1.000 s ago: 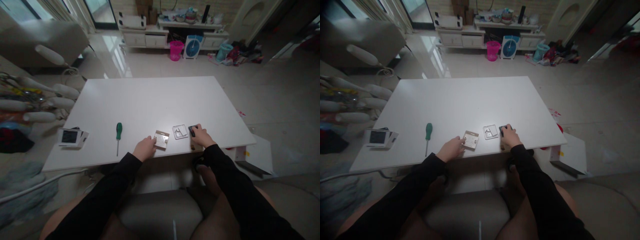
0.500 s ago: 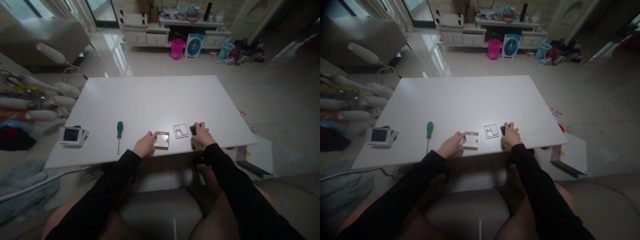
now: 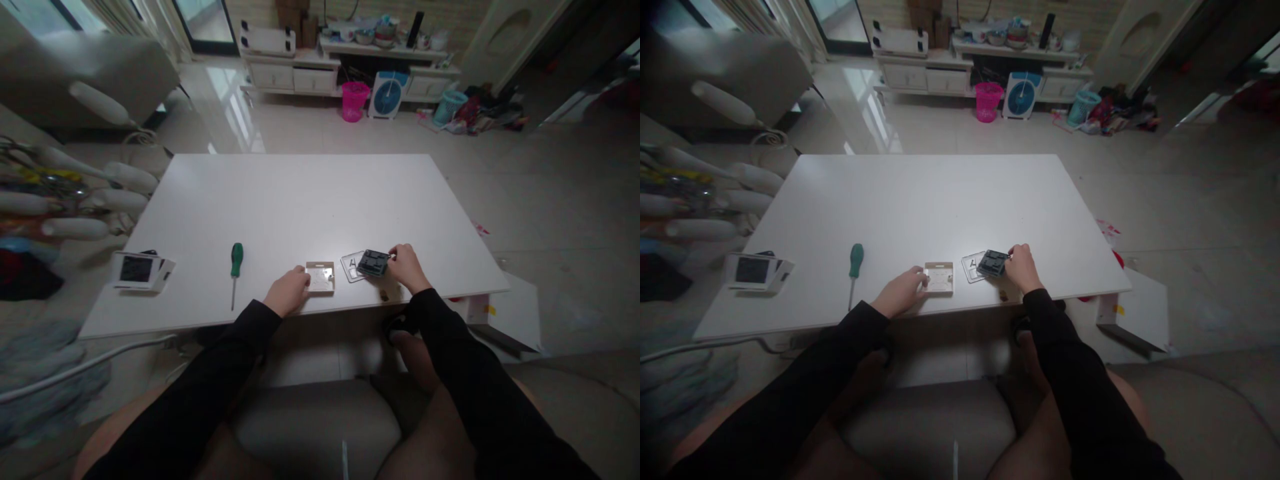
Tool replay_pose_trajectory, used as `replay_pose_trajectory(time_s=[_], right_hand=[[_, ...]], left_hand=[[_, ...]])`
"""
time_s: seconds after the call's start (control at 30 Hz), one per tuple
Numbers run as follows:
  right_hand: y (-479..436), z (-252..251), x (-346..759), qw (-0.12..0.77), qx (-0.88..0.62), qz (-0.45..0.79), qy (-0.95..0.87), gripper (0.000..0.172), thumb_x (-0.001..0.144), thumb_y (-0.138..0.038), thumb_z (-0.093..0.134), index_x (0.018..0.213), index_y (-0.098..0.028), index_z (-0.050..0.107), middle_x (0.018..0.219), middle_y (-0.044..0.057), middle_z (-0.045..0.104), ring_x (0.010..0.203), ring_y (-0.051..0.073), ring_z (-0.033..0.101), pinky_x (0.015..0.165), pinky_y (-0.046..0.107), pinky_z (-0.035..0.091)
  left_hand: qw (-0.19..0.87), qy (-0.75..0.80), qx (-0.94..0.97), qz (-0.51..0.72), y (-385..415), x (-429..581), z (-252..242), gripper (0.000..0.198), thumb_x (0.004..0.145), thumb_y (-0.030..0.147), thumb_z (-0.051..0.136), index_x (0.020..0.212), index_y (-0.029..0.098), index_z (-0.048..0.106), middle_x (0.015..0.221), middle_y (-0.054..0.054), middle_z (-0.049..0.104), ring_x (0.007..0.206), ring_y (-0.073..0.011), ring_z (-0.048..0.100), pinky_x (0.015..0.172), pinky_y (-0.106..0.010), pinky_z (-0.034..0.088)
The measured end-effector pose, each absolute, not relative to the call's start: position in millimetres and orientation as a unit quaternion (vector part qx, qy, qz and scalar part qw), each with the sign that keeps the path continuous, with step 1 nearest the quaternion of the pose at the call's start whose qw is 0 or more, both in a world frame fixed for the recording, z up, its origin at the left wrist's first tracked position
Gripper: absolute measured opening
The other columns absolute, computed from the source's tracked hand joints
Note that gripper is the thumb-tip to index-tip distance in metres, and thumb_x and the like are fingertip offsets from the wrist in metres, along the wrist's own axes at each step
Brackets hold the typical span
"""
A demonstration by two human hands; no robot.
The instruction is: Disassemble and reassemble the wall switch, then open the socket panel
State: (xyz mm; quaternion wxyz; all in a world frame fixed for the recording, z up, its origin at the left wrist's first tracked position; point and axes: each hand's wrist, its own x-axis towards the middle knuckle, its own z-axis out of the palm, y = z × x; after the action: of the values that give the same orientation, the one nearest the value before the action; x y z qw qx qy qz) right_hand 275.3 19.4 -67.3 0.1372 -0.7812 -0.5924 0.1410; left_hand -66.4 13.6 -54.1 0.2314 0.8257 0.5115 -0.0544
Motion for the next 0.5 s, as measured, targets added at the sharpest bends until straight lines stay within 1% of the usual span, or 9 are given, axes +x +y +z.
replay_pose_trajectory(time_s=[0.1, 0.2, 0.23, 0.3, 0.37, 0.43, 0.5], right_hand=[[19.3, -70.2, 276.3, 0.133, -0.790, 0.134, -0.583, 0.028, 0.083, -0.009, 0.050, 0.104, -0.013, 0.068, 0.112, 0.017, 0.063, 0.107, 0.029, 0.061, 0.101, 0.040, 0.048], [20.1, -72.0, 273.6, 0.129, -0.770, 0.139, -0.609, 0.029, 0.087, -0.020, 0.057, 0.113, -0.013, 0.067, 0.117, 0.016, 0.064, 0.111, 0.030, 0.061, 0.103, 0.041, 0.047], [20.2, -73.0, 271.7, 0.130, -0.749, 0.147, -0.633, 0.034, 0.087, -0.026, 0.062, 0.118, -0.013, 0.065, 0.120, 0.016, 0.064, 0.115, 0.030, 0.060, 0.105, 0.042, 0.046], [19.8, -76.3, 266.9, 0.130, -0.698, 0.169, -0.683, 0.050, 0.082, -0.036, 0.074, 0.126, -0.014, 0.061, 0.127, 0.016, 0.064, 0.122, 0.031, 0.056, 0.108, 0.042, 0.044], [19.3, -80.4, 260.3, 0.125, -0.670, 0.188, -0.708, 0.063, 0.078, -0.041, 0.081, 0.130, -0.015, 0.059, 0.132, 0.016, 0.062, 0.125, 0.031, 0.055, 0.108, 0.041, 0.044], [19.4, -83.7, 251.9, 0.116, -0.682, 0.193, -0.696, 0.066, 0.078, -0.044, 0.082, 0.132, -0.015, 0.057, 0.134, 0.016, 0.062, 0.125, 0.030, 0.055, 0.106, 0.041, 0.045], [20.3, -84.9, 241.7, 0.101, -0.720, 0.189, -0.660, 0.066, 0.082, -0.052, 0.079, 0.131, -0.014, 0.056, 0.131, 0.017, 0.064, 0.123, 0.031, 0.057, 0.103, 0.041, 0.046]], left_hand=[[0.230, 0.512, 0.826, -0.048, 13.4, -66.8, -55.3, 0.012, 0.093, 0.021, 0.061, 0.102, 0.019, 0.070, 0.128, -0.012, 0.064, 0.109, -0.0282, 0.069, 0.089, -0.038, 0.056], [0.227, 0.513, 0.826, -0.050, 12.7, -66.4, -54.0, 0.012, 0.094, 0.023, 0.062, 0.102, 0.019, 0.069, 0.129, -0.012, 0.063, 0.109, -0.0286, 0.069, 0.089, -0.039, 0.056], [0.226, 0.513, 0.827, -0.054, 12.4, -66.1, -53.0, 0.012, 0.094, 0.023, 0.062, 0.103, 0.020, 0.069, 0.129, -0.012, 0.063, 0.110, -0.0287, 0.068, 0.088, -0.038, 0.056], [0.224, 0.513, 0.826, -0.063, 11.8, -65.4, -50.8, 0.013, 0.094, 0.024, 0.061, 0.104, 0.019, 0.069, 0.130, -0.012, 0.063, 0.111, -0.0290, 0.068, 0.087, -0.038, 0.057], [0.223, 0.512, 0.827, -0.071, 11.4, -64.7, -48.9, 0.014, 0.095, 0.023, 0.060, 0.105, 0.019, 0.069, 0.132, -0.013, 0.063, 0.112, -0.0294, 0.068, 0.086, -0.038, 0.057], [0.225, 0.510, 0.827, -0.076, 11.4, -64.4, -48.2, 0.015, 0.095, 0.023, 0.059, 0.106, 0.019, 0.069, 0.132, -0.013, 0.063, 0.113, -0.0294, 0.068, 0.088, -0.039, 0.057], [0.225, 0.510, 0.827, -0.072, 11.7, -64.4, -48.6, 0.015, 0.096, 0.024, 0.059, 0.105, 0.019, 0.069, 0.130, -0.013, 0.063, 0.112, -0.0289, 0.069, 0.089, -0.038, 0.056]])
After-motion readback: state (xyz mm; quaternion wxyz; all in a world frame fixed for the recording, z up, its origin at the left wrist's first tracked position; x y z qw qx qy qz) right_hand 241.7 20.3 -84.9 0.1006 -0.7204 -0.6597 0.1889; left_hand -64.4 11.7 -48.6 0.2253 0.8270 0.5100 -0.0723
